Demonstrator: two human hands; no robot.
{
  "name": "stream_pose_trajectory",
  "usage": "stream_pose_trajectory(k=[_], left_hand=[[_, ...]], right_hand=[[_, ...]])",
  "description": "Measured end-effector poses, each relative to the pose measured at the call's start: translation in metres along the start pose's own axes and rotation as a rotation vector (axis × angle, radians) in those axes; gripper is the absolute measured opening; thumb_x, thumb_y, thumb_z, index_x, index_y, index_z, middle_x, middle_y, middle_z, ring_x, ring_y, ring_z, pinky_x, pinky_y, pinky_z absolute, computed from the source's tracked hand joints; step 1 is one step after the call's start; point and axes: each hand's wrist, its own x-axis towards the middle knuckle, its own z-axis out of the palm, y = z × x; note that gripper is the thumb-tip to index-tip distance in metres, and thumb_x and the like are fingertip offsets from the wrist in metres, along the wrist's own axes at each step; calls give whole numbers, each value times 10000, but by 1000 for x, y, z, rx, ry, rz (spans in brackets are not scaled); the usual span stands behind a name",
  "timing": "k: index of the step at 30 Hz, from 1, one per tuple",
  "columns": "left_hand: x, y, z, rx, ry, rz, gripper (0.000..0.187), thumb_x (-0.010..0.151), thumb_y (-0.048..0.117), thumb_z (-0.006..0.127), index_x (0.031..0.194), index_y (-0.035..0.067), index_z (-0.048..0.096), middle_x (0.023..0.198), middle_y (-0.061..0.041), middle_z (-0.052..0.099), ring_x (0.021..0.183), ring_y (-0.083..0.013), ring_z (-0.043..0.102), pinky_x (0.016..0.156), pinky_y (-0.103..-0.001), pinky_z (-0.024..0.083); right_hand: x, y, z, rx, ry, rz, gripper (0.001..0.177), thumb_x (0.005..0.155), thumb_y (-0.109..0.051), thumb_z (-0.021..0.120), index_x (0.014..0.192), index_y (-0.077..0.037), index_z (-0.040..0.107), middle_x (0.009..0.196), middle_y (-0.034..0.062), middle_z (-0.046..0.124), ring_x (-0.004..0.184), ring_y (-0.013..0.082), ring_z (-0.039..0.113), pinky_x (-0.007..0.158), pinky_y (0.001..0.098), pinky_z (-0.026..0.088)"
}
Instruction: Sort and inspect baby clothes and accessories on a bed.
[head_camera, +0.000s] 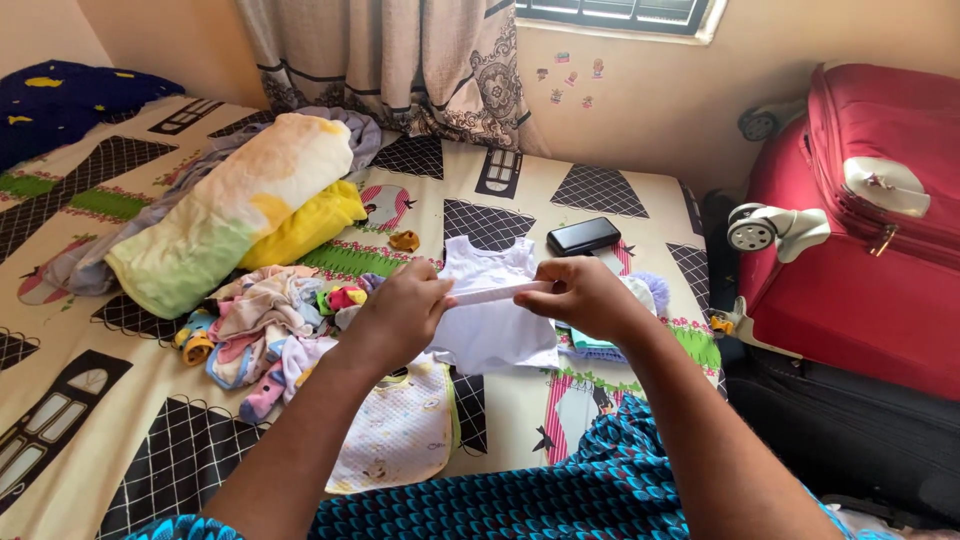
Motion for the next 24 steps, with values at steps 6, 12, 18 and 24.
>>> stream_pose_trajectory(k=[6,12,18,24], left_hand=[[4,-2,-6,15,10,-155,311,773,346,830,818,46,759,867,-105,707,940,-341,606,870,-455,472],[3,-38,8,-832,-83,-556,273,855,173,790,1112,102,734,858,-6,677,768,-125,591,660,-301,475],[3,-81,104,-957,41,-718,350,879,96,750,1224,55,714,860,-10,715,708,-89,636,614,-270,511],[31,-87,132,-488,191,-733,410,918,150,675,1316,55,685,896,-92,764,769,-189,693,734,-344,556]], right_hand=[[13,35,3,347,-60,-226,235,902,-154,775,1039,-9,650,891,16,641,803,90,627,683,256,537],[13,35,-5,463,-18,-50,302,917,-87,687,1219,-73,680,1017,69,676,846,131,689,729,272,597],[48,88,31,431,138,228,345,935,-68,637,1277,-88,674,1095,97,727,856,177,721,763,291,630],[61,92,56,213,373,218,403,902,-132,697,1298,-59,670,1079,142,771,897,198,731,790,326,576]])
